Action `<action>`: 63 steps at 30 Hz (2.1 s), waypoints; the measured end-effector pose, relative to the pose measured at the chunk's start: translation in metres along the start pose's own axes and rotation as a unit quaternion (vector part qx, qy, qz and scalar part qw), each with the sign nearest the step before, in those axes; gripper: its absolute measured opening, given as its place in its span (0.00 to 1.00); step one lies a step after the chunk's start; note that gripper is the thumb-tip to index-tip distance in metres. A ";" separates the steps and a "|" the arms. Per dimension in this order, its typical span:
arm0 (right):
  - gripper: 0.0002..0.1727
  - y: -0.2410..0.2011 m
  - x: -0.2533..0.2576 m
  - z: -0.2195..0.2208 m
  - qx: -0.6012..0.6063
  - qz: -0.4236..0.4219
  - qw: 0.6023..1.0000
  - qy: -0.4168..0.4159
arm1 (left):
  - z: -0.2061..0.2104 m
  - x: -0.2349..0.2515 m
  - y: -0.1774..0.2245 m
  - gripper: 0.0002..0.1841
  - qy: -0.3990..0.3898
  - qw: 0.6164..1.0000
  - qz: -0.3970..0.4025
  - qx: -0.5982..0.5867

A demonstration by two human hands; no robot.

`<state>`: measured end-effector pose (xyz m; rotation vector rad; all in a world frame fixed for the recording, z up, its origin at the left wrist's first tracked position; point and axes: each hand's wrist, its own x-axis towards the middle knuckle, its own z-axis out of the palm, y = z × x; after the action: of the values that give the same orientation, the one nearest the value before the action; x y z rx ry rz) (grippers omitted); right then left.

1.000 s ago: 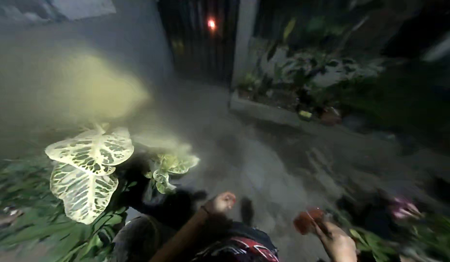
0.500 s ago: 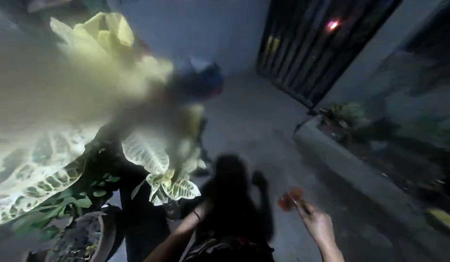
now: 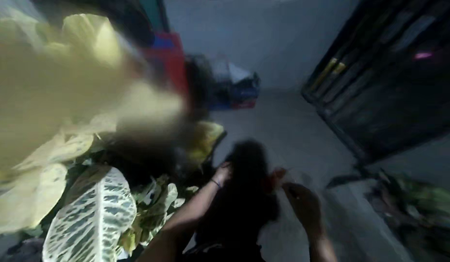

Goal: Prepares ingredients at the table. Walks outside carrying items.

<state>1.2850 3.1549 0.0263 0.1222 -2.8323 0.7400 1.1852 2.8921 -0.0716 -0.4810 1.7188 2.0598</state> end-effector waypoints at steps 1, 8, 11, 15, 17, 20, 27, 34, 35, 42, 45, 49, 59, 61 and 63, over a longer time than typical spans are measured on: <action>0.15 0.004 0.020 0.000 -0.005 0.002 1.000 -0.007 | 0.001 0.029 0.016 0.19 0.019 0.999 -0.005 -0.029; 0.18 0.064 0.147 0.027 -0.005 0.004 0.993 -0.115 | -0.053 0.170 0.087 0.31 0.236 0.961 -0.069 0.126; 0.21 0.078 0.206 0.037 -0.019 -0.051 0.987 -0.154 | -0.060 0.163 0.106 0.26 0.303 0.936 -0.070 0.164; 0.25 0.067 0.284 0.027 0.003 -0.008 0.948 -0.317 | -0.066 0.177 0.122 0.23 0.424 0.863 -0.058 0.269; 0.23 0.077 0.312 0.038 0.028 -0.030 0.947 -0.319 | -0.090 0.215 0.110 0.24 0.408 0.837 -0.092 0.353; 0.13 0.099 0.347 0.090 0.186 -0.273 0.939 -0.090 | -0.088 0.217 0.113 0.25 0.309 0.866 -0.192 0.342; 0.13 0.045 0.389 0.110 0.177 -0.403 0.897 -0.031 | -0.071 0.229 0.105 0.26 0.350 0.881 -0.218 0.232; 0.13 0.040 0.377 0.115 0.171 -0.440 0.879 -0.062 | -0.067 0.233 0.112 0.24 0.314 0.858 -0.274 0.302; 0.13 0.038 0.379 0.114 0.170 -0.444 0.877 -0.069 | -0.069 0.234 0.099 0.24 0.326 0.854 -0.264 0.309; 0.09 -0.024 0.392 0.141 0.248 -0.493 0.831 -0.067 | -0.049 0.177 0.070 0.24 0.395 0.887 -0.194 0.139; 0.08 -0.057 0.384 0.168 0.275 -0.506 0.814 -0.078 | -0.042 0.156 0.073 0.25 0.410 0.889 -0.181 0.091; 0.20 -0.080 0.369 0.205 0.042 -0.454 0.824 -0.337 | -0.039 0.134 0.067 0.25 0.426 0.883 -0.180 0.077; 0.24 -0.060 0.325 0.214 0.019 -0.402 0.796 -0.452 | -0.031 0.122 0.042 0.29 0.359 0.925 -0.089 0.089; 0.22 -0.059 0.299 0.207 0.055 -0.412 0.791 -0.448 | -0.015 0.090 0.041 0.28 0.274 0.946 -0.072 0.159; 0.20 -0.063 0.266 0.198 0.078 -0.430 0.774 -0.459 | 0.000 0.048 0.025 0.26 0.204 0.946 -0.077 0.239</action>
<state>0.9980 2.9956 -0.0534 2.1500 -2.8543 0.7767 1.1314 2.8926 -0.0751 -0.8885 2.2469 1.4257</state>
